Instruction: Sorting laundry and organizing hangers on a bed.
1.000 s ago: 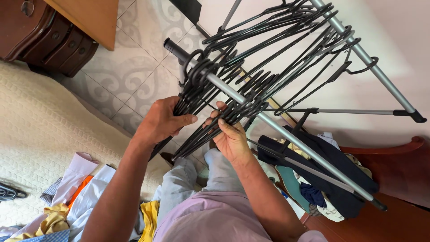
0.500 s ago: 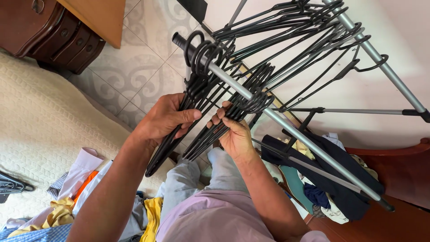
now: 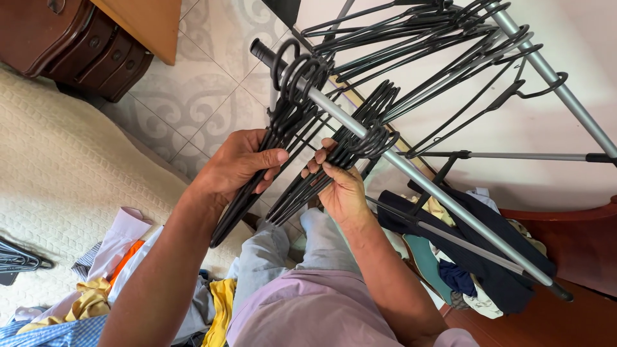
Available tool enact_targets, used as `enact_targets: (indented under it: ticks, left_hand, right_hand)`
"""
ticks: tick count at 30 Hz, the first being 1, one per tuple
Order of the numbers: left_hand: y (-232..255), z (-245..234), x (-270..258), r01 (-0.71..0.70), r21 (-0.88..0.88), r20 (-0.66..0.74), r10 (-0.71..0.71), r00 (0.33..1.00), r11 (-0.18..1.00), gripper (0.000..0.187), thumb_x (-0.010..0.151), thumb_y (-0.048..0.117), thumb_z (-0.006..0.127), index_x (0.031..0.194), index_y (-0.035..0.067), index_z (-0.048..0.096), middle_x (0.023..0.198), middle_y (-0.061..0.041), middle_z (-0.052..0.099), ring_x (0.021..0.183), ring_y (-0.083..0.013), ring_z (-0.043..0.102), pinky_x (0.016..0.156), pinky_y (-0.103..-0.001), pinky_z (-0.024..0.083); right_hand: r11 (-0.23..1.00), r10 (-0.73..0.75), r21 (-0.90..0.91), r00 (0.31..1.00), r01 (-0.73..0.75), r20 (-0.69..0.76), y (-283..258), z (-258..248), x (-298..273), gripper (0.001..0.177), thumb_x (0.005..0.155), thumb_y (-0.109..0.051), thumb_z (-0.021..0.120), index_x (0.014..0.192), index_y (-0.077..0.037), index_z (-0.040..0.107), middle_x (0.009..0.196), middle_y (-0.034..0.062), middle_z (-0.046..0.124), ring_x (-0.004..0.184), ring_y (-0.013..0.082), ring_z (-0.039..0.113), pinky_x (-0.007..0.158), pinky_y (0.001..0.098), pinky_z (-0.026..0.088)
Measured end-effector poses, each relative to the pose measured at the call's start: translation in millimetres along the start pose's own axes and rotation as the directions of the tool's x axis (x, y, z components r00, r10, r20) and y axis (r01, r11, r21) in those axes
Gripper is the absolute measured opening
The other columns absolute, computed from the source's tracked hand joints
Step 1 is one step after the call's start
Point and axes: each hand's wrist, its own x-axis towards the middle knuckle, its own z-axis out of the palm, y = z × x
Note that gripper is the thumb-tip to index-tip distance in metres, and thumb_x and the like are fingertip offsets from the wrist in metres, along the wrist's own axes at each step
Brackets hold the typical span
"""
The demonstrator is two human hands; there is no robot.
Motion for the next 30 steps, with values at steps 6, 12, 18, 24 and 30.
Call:
enact_targets:
  ticks: [6,12,18,24,30]
  left_hand:
    - [-24,-14,14,-0.037,0.057,-0.037,0.039,0.999,0.998,0.027,0.093,0.008,0.083,0.080,0.001,0.060,0.050,-0.008,0.052,0.032,-0.0150,0.052,0.032,-0.024,0.043]
    - [-40,-33,27,-0.070,0.312,-0.152,0.122,0.981,0.948,0.029,0.087,0.010,0.089,0.088,-0.002,0.063,0.057,-0.010,0.060,0.044,-0.0168,0.061,0.042,-0.026,0.050]
    - [-34,-5,16,0.160,0.718,-0.359,0.163,0.919,0.677,0.073,0.082,0.037,0.091,0.141,0.013,0.054,0.112,-0.012,0.077,0.103,-0.0330,0.075,0.088,-0.052,0.058]
    - [-49,51,-20,-0.227,0.949,-0.066,0.844,0.533,0.218,0.040,0.086,0.024,0.094,0.118,0.012,0.072,0.110,-0.006,0.067,0.103,-0.0271,0.070,0.092,-0.041,0.057]
    - [-39,114,0,-0.546,0.759,0.060,0.796,0.602,0.355,0.066,0.072,0.023,0.098,0.122,-0.002,0.064,0.118,-0.018,0.064,0.116,-0.0398,0.067,0.101,-0.049,0.056]
  right_hand:
    - [0.996,-0.032,-0.089,0.999,0.031,-0.009,2,-3,-3,0.047,0.104,0.006,0.053,0.150,0.002,0.049,0.112,0.0157,0.065,0.104,0.0272,0.066,0.105,0.0509,0.061]
    - [0.996,-0.021,-0.085,1.000,0.022,0.006,1,-9,-13,0.049,0.106,0.003,0.054,0.154,0.001,0.047,0.110,0.0124,0.064,0.100,0.0228,0.064,0.102,0.0483,0.062]
    - [0.998,-0.014,-0.063,0.998,0.018,0.062,-1,-18,-21,0.051,0.106,0.002,0.053,0.156,0.000,0.043,0.104,0.0100,0.059,0.092,0.0200,0.058,0.094,0.0466,0.058]
    - [0.990,-0.058,-0.122,0.995,0.067,0.077,-7,4,-24,0.057,0.106,0.002,0.056,0.160,0.003,0.039,0.107,0.0144,0.062,0.093,0.0229,0.061,0.094,0.0476,0.058]
    - [0.980,-0.076,-0.180,0.997,0.080,0.026,-4,16,-25,0.050,0.104,0.001,0.061,0.151,0.005,0.044,0.101,0.0165,0.064,0.086,0.0257,0.063,0.085,0.0472,0.060]
